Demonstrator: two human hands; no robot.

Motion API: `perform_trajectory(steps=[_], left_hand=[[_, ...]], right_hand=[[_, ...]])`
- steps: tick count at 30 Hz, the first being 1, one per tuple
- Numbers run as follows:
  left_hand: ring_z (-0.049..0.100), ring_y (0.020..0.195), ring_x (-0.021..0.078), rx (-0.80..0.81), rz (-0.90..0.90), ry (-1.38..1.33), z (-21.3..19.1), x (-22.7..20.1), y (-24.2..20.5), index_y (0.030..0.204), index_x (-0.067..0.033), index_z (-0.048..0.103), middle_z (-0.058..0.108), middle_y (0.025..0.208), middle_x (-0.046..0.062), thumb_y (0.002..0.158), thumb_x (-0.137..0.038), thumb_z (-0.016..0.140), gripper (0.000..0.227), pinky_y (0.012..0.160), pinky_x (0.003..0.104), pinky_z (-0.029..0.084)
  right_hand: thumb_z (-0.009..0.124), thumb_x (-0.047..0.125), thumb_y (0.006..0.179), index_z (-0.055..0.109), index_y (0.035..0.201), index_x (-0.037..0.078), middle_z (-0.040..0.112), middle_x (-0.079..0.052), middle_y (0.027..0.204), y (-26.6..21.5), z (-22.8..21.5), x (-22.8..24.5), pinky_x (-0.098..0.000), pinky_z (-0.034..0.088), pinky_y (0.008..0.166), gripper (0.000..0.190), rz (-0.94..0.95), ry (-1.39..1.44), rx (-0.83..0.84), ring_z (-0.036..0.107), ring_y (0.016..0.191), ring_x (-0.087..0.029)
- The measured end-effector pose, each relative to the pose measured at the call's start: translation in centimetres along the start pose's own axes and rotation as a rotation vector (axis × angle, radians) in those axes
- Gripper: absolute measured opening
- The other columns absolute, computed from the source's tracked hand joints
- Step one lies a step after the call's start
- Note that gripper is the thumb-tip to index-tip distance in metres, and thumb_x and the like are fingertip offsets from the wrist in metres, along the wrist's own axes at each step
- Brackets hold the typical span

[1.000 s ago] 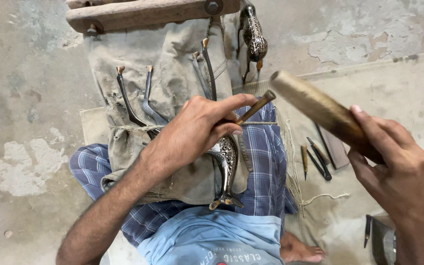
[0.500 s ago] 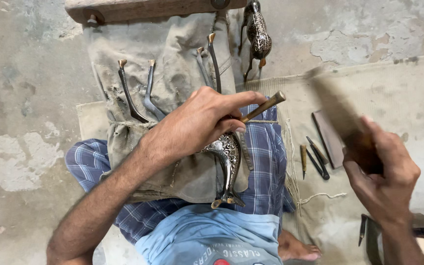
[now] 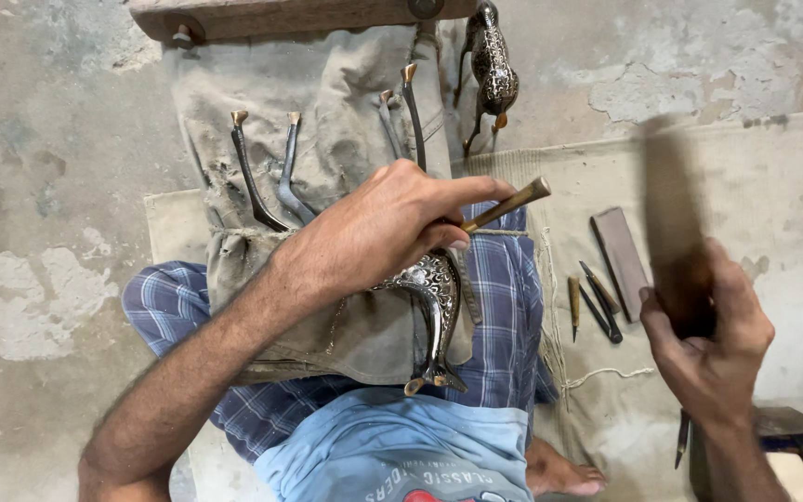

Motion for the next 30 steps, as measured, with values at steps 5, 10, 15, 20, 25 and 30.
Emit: perform_trajectory(steps=[5,10,15,20,25,30], left_hand=[[0.077,0.063,0.0152,-0.041,0.062,0.019,-0.1,-0.3,-0.1,0.134,-0.0164,0.061,0.08,0.079,0.006,0.088,-0.019,0.069,0.046,0.061,0.037,0.065],[0.078,0.069,0.014,-0.06,0.04,0.035,0.1,0.4,-0.1,0.134,-0.0166,0.06,0.081,0.086,0.005,0.089,-0.019,0.068,0.046,0.062,0.036,0.066],[0.077,0.064,0.0143,-0.013,0.056,0.036,0.6,0.8,0.0,0.138,-0.018,0.059,0.08,0.082,0.005,0.088,-0.017,0.07,0.051,0.063,0.036,0.066],[0.078,0.071,0.0127,-0.047,0.141,0.014,0.5,0.3,-0.3,0.137,-0.0193,0.06,0.081,0.088,0.003,0.088,-0.011,0.068,0.05,0.064,0.034,0.068],[0.078,0.071,0.0139,-0.086,0.116,0.003,-0.3,0.6,-0.9,0.137,-0.0168,0.06,0.081,0.09,0.005,0.092,-0.014,0.07,0.046,0.065,0.037,0.065],[0.078,0.069,0.0116,-0.064,0.129,-0.026,0.0,0.8,-0.7,0.139,-0.0197,0.06,0.081,0.086,0.003,0.091,-0.01,0.065,0.05,0.066,0.033,0.068]], right_hand=[[0.079,-0.004,0.081,0.055,0.157,0.011,0.069,-0.016,0.118,-0.3,0.6,0.3,-0.0361,0.06,0.081,0.081,-0.132,-0.256,0.04,0.07,0.096,-0.024],[0.079,-0.003,0.073,0.056,0.154,0.012,0.07,-0.015,0.112,-0.4,1.5,-1.4,-0.0381,0.06,0.078,0.085,-0.067,-0.245,0.164,0.07,0.092,-0.023],[0.075,-0.002,0.085,0.052,0.153,0.012,0.07,-0.012,0.116,0.1,-0.1,-0.6,-0.0337,0.062,0.085,0.073,-0.092,-0.07,0.023,0.072,0.096,-0.02],[0.077,-0.005,0.079,0.054,0.154,0.007,0.07,-0.016,0.114,-0.3,0.0,0.9,-0.0363,0.062,0.083,0.079,-0.253,-0.312,0.036,0.072,0.096,-0.026],[0.079,-0.003,0.086,0.055,0.153,0.009,0.071,-0.012,0.114,-0.5,0.3,-0.7,-0.0299,0.063,0.083,0.072,-0.162,-0.204,0.069,0.072,0.095,-0.02],[0.081,-0.004,0.086,0.056,0.151,0.003,0.069,-0.016,0.113,-0.8,-0.6,-0.4,-0.0352,0.06,0.081,0.07,-0.132,-0.314,0.005,0.071,0.094,-0.022]])
Point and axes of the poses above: each hand's wrist, its own y-axis towards the middle knuckle, its own z-axis out of the palm, x = y × z, the point moved 10 cm from there along y, towards the middle knuckle
